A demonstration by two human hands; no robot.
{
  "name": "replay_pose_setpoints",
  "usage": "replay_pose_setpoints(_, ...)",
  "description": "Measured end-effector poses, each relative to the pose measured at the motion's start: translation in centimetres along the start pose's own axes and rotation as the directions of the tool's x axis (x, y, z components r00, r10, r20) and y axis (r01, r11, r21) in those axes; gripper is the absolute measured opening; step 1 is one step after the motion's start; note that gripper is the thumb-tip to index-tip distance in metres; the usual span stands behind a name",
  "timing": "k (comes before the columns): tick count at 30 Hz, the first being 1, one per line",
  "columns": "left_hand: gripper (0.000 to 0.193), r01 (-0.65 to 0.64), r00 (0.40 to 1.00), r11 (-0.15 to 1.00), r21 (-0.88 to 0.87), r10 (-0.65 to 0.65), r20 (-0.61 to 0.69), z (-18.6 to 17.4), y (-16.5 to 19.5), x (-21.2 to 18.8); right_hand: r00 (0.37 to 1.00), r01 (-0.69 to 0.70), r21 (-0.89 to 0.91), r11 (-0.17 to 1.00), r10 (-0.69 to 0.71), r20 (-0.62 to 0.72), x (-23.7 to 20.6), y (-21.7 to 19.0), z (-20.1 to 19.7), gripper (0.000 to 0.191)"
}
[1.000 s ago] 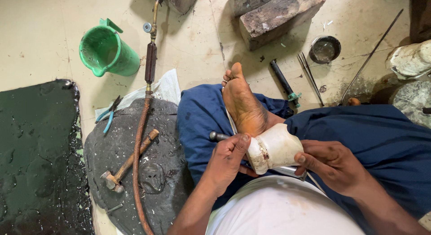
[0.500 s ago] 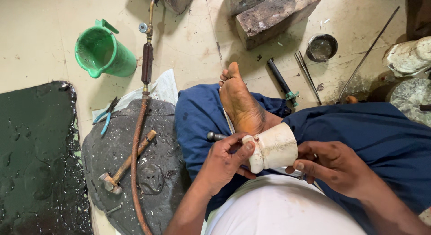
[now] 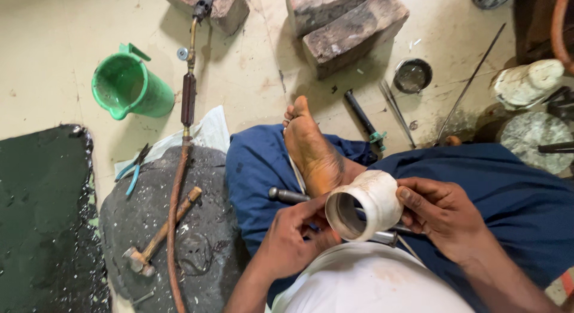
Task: The person scrapes the rim of a white ceramic object with a metal tool, then applies a paste-like substance to the rim using a thin rod. They place the object on bricks and heat it with a blowtorch while manipulating the heated area with the rod.
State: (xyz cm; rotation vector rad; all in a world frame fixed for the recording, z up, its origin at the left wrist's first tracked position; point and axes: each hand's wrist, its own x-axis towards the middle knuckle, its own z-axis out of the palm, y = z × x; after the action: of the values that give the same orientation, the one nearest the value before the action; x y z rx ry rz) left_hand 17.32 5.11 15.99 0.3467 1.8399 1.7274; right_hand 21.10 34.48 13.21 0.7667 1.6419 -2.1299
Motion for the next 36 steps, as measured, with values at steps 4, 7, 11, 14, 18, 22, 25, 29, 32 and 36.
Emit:
replay_pose_setpoints(4,0.087,-0.402,0.889,0.862,0.309,0.448,-0.094,1.4,1.6,0.1,0.995,-0.047,0.269,0.962,0.020,0.103,0.1,1.2,-0.6,0.029)
replay_pose_setpoints(7,0.088,-0.513,0.839,0.833,0.208,0.538,-0.087,2.1,2.1,1.0,0.987,-0.144,0.273,0.951,0.116,0.115,-0.1,2.7,0.1,0.029)
replay_pose_setpoints(11,0.086,-0.243,0.966,0.866,-0.437,0.259,-0.023,2.8,1.5,1.3,0.988,-0.058,0.033,0.998,0.052,0.145,-1.1,2.5,0.9,0.033)
replay_pose_setpoints(14,0.083,-0.180,0.977,0.792,-0.583,0.213,-0.013,2.9,0.6,1.2,0.976,0.208,-0.407,0.890,-0.216,0.025,-2.8,0.8,1.7,0.038)
replay_pose_setpoints(18,0.074,-0.144,0.985,0.777,-0.613,0.172,-0.014,3.1,-0.6,0.4,0.938,0.340,-0.374,0.863,-0.337,0.076,-5.4,-1.3,3.1,0.053)
replay_pose_setpoints(22,0.068,-0.030,0.998,0.797,-0.603,0.059,0.027,3.3,-1.3,0.0,0.967,0.240,-0.381,0.893,-0.254,0.013,-6.0,-1.7,4.5,0.062)
replay_pose_setpoints(25,0.071,0.057,0.996,0.821,-0.568,-0.007,0.090,3.1,-1.5,0.0,0.933,0.351,-0.358,0.865,-0.355,0.057,-6.0,-1.1,4.6,0.053)
replay_pose_setpoints(29,0.087,0.094,0.987,0.863,-0.497,-0.015,0.159,3.3,-1.4,0.3,0.934,0.345,-0.336,0.876,-0.356,0.032,-5.9,-0.4,3.9,0.051)
replay_pose_setpoints(32,0.098,0.121,0.983,0.867,-0.483,-0.036,0.182,3.6,-1.0,0.4,0.927,0.342,-0.367,0.865,-0.374,-0.018,-5.7,-0.1,3.3,0.046)
replay_pose_setpoints(36,0.102,0.157,0.978,0.867,-0.473,-0.071,0.195,4.0,-0.4,0.6,0.919,0.378,-0.320,0.869,-0.395,0.012,-5.6,0.2,2.7,0.044)
